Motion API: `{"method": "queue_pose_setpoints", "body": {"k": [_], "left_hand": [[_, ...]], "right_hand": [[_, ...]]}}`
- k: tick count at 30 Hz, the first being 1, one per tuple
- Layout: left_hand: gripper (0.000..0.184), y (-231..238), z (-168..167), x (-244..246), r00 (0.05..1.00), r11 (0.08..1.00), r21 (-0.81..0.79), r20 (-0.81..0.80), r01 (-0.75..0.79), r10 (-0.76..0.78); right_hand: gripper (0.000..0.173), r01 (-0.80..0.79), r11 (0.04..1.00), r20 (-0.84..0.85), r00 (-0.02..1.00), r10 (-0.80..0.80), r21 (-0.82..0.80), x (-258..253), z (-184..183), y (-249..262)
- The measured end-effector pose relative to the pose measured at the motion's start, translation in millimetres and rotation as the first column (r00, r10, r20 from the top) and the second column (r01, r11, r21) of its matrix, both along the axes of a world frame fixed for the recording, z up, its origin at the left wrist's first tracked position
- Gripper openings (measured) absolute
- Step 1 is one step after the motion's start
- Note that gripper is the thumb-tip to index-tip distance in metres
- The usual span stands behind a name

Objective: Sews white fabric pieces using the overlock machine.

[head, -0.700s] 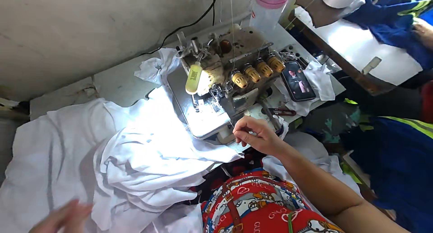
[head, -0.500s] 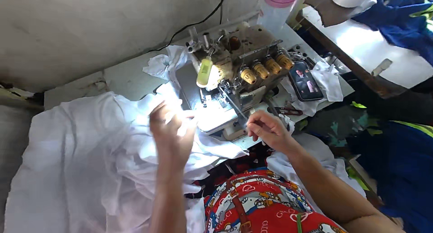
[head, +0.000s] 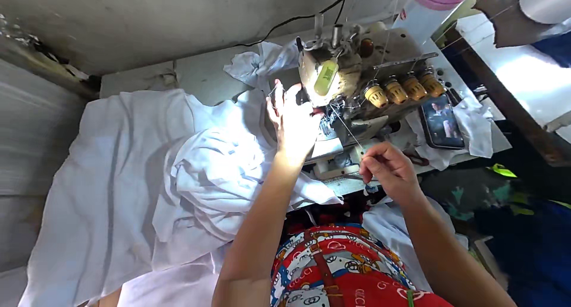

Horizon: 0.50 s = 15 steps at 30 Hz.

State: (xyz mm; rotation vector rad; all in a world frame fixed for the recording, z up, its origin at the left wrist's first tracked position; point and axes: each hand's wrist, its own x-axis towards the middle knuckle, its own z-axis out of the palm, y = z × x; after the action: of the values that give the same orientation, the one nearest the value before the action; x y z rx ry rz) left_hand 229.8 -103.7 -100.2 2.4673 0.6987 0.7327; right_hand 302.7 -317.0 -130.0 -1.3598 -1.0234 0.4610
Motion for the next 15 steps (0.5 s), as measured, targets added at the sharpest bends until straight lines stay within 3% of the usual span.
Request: {"method": "queue_pose_setpoints", "body": {"k": [5,9,13,15], "left_hand": [[0.015,0.6,6.2,-15.3,0.997,1.0,-0.011,0.072,-0.015,0.016],[0.017,12.4,22.5,-69.9,0.988,0.999,0.05,0.155,0.001,-0.009],[0.032,29.9,30.7,-181.7,0.997,0.998,0.067,-0.074,-0.014,0.019],[0.034,26.8,37.2,-239.6,0.953,0.997,-0.046,-0.297,-0.068,0.051]], "right_hand": [[0.008,-0.003,1.0,0.001,1.0,0.003,-0.002,0.0,-0.7,-0.6],[0.008,-0.017,1.0,-0.012,1.0,0.017,-0.001,-0.2,0.6,-0.6],[0.01,-0.038,0.999,-0.002,0.999,0.038,-0.03,-4.4,4.7,1.2],[0.013,-0.07,0.997,0.022,0.997,0.071,-0.04,-6.4,6.6,1.7]]}}
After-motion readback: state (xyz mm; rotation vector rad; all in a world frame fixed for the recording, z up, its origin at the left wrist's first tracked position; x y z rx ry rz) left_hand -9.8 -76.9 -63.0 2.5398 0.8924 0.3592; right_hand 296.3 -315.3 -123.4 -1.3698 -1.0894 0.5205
